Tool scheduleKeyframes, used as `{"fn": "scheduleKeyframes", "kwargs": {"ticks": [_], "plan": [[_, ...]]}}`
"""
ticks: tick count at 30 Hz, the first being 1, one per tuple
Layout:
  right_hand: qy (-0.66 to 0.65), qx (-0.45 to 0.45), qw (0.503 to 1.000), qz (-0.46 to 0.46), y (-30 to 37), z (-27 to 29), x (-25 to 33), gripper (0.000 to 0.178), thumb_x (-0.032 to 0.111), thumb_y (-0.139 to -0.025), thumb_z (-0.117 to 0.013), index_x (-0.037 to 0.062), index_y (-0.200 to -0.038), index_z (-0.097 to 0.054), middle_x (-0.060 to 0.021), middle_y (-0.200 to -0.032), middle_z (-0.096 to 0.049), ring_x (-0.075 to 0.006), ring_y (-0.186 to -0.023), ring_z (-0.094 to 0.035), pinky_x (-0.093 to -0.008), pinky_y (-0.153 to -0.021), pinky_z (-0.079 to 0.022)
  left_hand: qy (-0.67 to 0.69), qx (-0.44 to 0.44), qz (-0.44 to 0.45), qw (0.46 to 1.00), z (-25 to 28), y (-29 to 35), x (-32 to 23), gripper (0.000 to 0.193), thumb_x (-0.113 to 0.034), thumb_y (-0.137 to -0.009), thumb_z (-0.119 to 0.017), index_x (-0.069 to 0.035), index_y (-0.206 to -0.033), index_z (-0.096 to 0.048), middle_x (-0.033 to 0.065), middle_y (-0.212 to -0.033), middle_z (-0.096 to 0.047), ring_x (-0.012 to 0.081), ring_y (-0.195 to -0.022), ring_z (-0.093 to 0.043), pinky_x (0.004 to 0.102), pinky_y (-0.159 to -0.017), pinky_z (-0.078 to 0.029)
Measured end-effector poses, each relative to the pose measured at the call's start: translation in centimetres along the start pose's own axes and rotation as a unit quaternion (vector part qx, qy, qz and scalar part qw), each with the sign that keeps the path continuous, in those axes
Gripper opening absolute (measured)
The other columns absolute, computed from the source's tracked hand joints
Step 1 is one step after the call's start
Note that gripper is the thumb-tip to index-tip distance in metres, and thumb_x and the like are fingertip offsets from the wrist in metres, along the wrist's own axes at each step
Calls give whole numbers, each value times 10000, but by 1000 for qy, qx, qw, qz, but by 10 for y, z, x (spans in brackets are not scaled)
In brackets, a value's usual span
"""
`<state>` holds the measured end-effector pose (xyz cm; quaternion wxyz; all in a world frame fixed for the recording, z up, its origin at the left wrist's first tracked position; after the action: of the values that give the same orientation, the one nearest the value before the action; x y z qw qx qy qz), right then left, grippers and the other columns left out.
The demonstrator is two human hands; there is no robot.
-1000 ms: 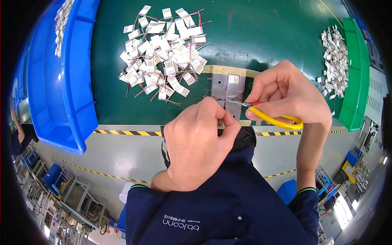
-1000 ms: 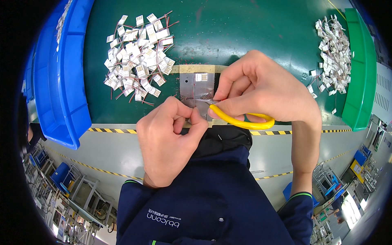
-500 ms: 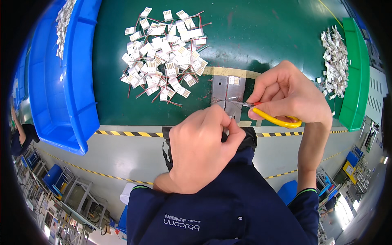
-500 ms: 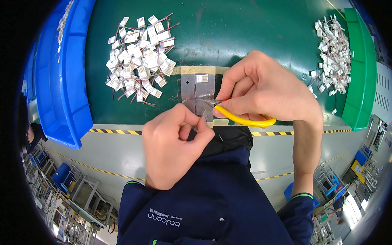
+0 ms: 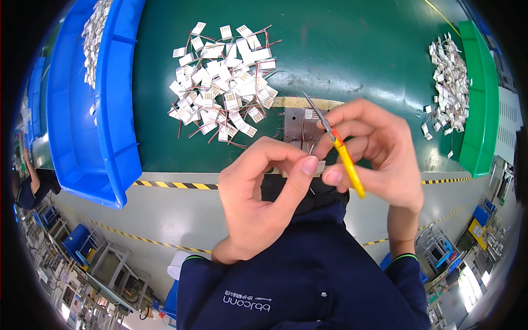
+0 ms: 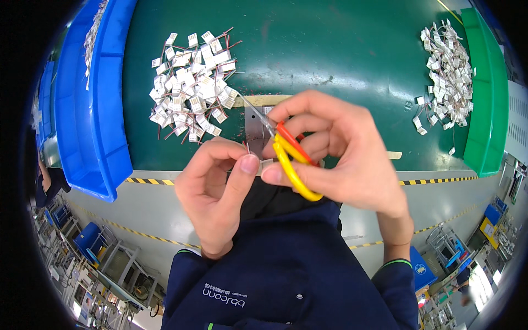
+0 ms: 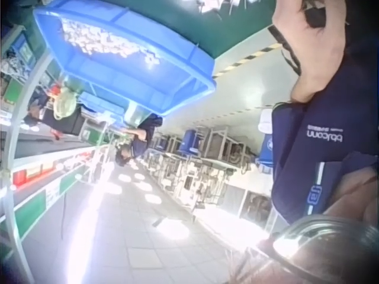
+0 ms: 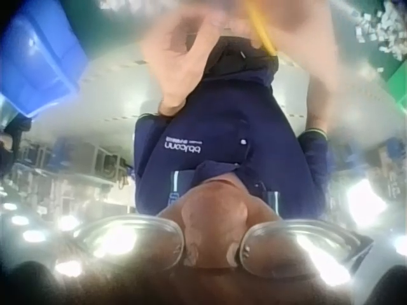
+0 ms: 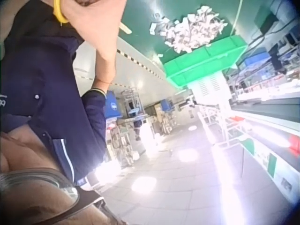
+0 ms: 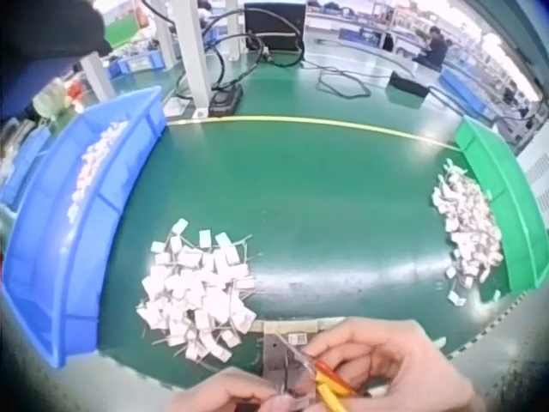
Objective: The person assembles electronic components by cutting wires with scissors and placing them onto a jig.
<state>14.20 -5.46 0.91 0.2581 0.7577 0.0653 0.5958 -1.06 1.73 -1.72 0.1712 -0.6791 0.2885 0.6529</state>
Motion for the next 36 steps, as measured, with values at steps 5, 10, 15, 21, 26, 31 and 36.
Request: {"fn": "scheduleKeyframes", "kwargs": {"ticks": [5, 10, 15, 21, 26, 31, 36], "plan": [[-144, -34, 987, 57, 7, -6, -20, 390, -52, -746, -717, -25, -1071, -503, -107, -831, -658, -67, -626, -598, -173, -449, -426, 58, 2, -1, 998, -3, 4, 0, 82, 26, -829, -640, 43, -885, -583, 65, -830, -592, 99, -761, -577, 227, -715, -477], [-156, -69, 983, 66, 9, -10, -26, 364, -49, -751, -718, -24, -1048, -509, -117, -809, -668, -73, -606, -599, -166, -431, -409, 156, 21, 32, 987, -6, 5, 4, 95, 50, -843, -606, 64, -929, -568, 87, -892, -587, 121, -828, -581, 253, -770, -482], [-184, -127, 972, 70, 13, -13, -25, 362, -51, -756, -712, -25, -1052, -506, -127, -822, -672, -73, -623, -608, -163, -427, -403, 183, 28, 40, 982, -8, 6, 7, 122, 64, -844, -594, 72, -963, -564, 98, -921, -583, 134, -858, -585, 264, -795, -481], [-189, -121, 967, 119, 16, -17, -27, 381, -86, -764, -687, -32, -1083, -485, -138, -877, -667, -94, -718, -638, -159, -510, -450, 243, 1, 26, 970, -13, 8, 9, 133, 79, -840, -586, 72, -972, -568, 115, -963, -581, 147, -882, -581, 273, -809, -483], [-155, -139, 968, 138, 15, -22, -28, 403, -113, -744, -689, -30, -1083, -488, -127, -881, -664, -116, -802, -650, -193, -659, -503, 227, -43, -15, 973, -18, 5, 8, 123, 85, -820, -600, 62, -940, -588, 129, -980, -592, 162, -898, -582, 294, -825, -475], [-132, -150, 972, 128, 18, -25, -29, 414, -118, -726, -702, -27, -1072, -493, -120, -887, -664, -121, -824, -651, -221, -733, -517, 258, -63, -5, 964, -19, 5, 8, 89, 74, -819, -603, 61, -908, -604, 128, -952, -606, 166, -875, -591, 289, -811, -472], [-117, -151, 970, 151, 17, -26, -33, 412, -120, -718, -706, -21, -1059, -499, -116, -872, -667, -122, -823, -653, -221, -729, -516, 270, -79, -6, 960, -22, 6, 9, 69, 62, -827, -601, 60, -895, -608, 118, -914, -612, 155, -841, -596, 272, -788, -468]]}}
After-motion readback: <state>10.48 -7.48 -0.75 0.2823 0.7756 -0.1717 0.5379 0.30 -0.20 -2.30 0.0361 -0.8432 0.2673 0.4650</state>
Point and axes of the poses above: each hand's wrist, its own y-axis away from the middle knuckle, its own z-axis out of the back of the hand, x = y × z, the point moved 1 cm from there along -y, towards the middle knuckle
